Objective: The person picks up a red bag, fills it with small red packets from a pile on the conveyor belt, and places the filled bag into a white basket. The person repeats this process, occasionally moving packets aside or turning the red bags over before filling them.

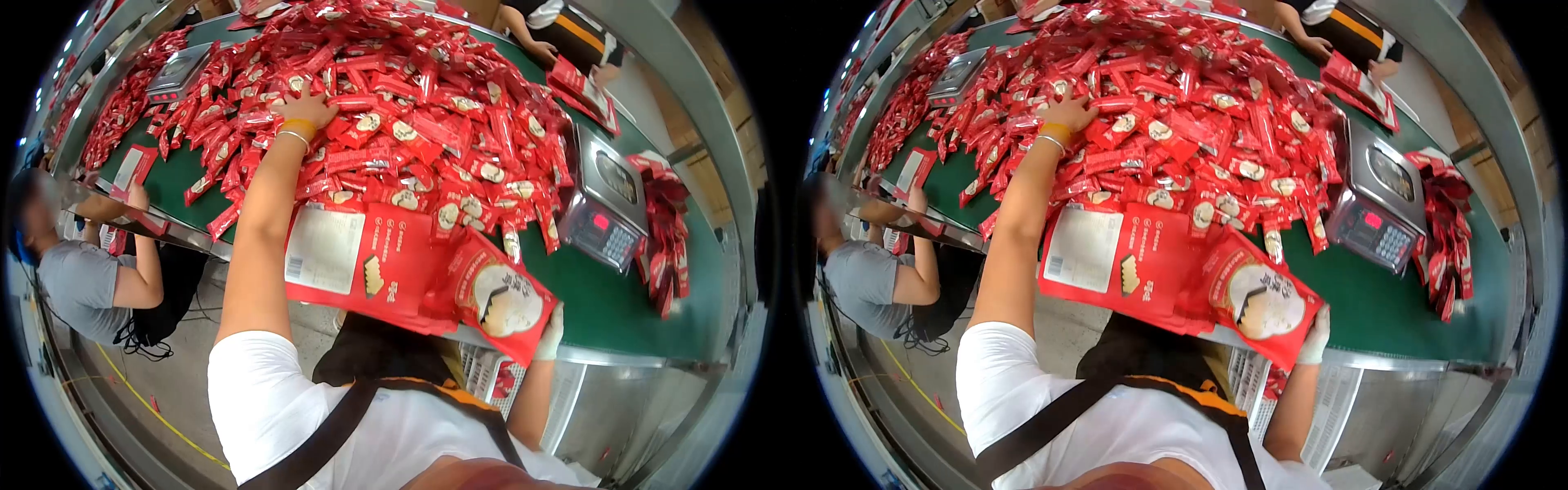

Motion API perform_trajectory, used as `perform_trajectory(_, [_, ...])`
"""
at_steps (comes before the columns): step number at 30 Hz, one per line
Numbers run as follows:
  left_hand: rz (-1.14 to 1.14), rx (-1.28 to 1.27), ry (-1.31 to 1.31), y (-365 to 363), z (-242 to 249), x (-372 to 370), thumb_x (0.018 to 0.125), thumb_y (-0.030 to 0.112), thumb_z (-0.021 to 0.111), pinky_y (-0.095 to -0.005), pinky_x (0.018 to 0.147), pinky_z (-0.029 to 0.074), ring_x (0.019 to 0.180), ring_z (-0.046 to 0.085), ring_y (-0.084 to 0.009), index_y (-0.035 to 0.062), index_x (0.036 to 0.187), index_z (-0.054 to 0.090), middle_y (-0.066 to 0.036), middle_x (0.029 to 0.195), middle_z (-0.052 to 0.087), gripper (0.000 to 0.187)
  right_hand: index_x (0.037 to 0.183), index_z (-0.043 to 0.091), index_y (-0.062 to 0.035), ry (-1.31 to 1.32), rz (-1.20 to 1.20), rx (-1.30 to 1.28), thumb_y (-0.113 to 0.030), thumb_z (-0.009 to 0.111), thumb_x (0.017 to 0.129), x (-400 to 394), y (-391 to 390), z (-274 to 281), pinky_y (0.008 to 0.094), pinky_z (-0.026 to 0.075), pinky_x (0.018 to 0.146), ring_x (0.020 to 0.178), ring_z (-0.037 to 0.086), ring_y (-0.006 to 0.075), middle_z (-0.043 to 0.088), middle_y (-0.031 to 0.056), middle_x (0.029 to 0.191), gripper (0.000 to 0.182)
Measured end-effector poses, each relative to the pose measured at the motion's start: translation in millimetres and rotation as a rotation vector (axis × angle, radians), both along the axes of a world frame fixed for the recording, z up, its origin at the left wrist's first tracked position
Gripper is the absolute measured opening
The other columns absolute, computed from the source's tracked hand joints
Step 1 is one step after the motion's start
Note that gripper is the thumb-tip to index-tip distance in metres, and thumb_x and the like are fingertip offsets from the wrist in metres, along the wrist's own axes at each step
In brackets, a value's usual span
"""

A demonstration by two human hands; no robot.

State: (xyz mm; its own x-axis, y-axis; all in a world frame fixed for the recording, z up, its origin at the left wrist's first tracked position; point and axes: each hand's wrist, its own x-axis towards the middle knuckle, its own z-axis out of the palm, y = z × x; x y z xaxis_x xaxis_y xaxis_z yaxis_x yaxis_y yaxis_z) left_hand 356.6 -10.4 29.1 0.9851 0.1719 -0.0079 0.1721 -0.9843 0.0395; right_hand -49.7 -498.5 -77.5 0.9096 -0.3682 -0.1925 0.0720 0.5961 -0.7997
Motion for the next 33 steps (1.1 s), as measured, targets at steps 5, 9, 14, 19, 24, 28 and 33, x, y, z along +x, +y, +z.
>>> perform_trajectory(5, [-0.267,0.174,-0.472,-52.9,20.1,89.3,0.092,0.050,0.050,-0.0732,0.106,0.021,0.130,0.047,-0.0314,0.0176,0.140,0.050,-0.005,0.137,0.056,0.057,0.143,0.039,-0.0053,0.027,0.045,0.012,-0.040,0.042,0.105,-1.5,-16.7,-19.2,0.0428,0.040,0.109,0.130,0.048,0.0254,0.048,0.0105,0.142,0.052])
perform_trajectory(9, [-0.322,0.107,-0.556,-112.2,15.5,160.0,0.091,0.052,0.055,-0.0727,0.109,0.021,0.147,0.023,-0.0285,0.0306,0.149,0.036,-0.004,0.155,0.032,0.065,0.143,0.040,-0.0053,0.079,0.026,-0.010,-0.047,0.048,0.100,-3.5,-11.9,-17.7,0.0449,0.039,0.110,0.130,0.048,0.0285,0.048,0.0109,0.142,0.060])
perform_trajectory(14, [-0.204,0.185,-0.413,-104.9,-12.7,193.7,0.089,0.055,0.057,-0.0736,0.108,0.024,0.146,0.025,-0.0295,0.0363,0.148,0.036,-0.002,0.154,0.035,0.066,0.142,0.041,-0.0049,0.173,0.017,0.026,-0.052,0.049,0.098,-0.4,-1.1,-2.4,0.0461,0.039,0.110,0.129,0.048,0.0308,0.049,0.0123,0.142,0.065])
perform_trajectory(19, [-0.155,0.127,-0.353,-79.8,-19.4,207.2,0.084,0.046,0.060,-0.0767,0.101,0.029,0.135,0.042,-0.0322,0.0323,0.138,0.051,-0.004,0.140,0.051,0.056,0.140,0.045,-0.0049,0.208,0.018,0.032,-0.052,0.051,0.098,-1.1,2.3,4.6,0.0441,0.040,0.108,0.127,0.050,0.0284,0.052,0.0112,0.139,0.063])
perform_trajectory(24, [-0.042,0.209,-0.159,-51.9,-5.1,187.0,0.087,0.041,0.059,-0.0841,0.096,0.024,0.139,0.038,-0.0306,0.0335,0.144,0.042,-0.001,0.151,0.040,0.060,0.139,0.046,-0.0044,0.176,-0.033,0.023,-0.048,0.050,0.100,-11.3,-12.8,-14.9,0.0413,0.042,0.105,0.123,0.052,0.0238,0.054,0.0090,0.137,0.059])
perform_trajectory(28, [0.059,0.287,-0.127,13.2,-8.1,146.9,0.093,0.036,0.052,-0.0852,0.093,0.025,0.131,0.047,-0.0335,0.0308,0.138,0.049,-0.003,0.142,0.049,0.045,0.139,0.046,-0.0043,0.125,-0.040,-0.110,-0.049,0.048,0.100,-0.6,-0.3,4.6,0.0415,0.042,0.106,0.124,0.053,0.0250,0.054,0.0095,0.138,0.059])
perform_trajectory(33, [0.105,0.012,-0.207,97.6,-52.6,92.6,0.092,0.035,0.052,-0.0771,0.102,0.026,0.144,0.025,-0.0379,0.0389,0.152,0.028,-0.003,0.154,0.034,0.065,0.141,0.045,-0.0057,0.064,0.079,-0.041,-0.047,0.044,0.102,-1.9,-7.4,-2.5,0.0429,0.038,0.110,0.129,0.049,0.0267,0.052,0.0106,0.140,0.057])
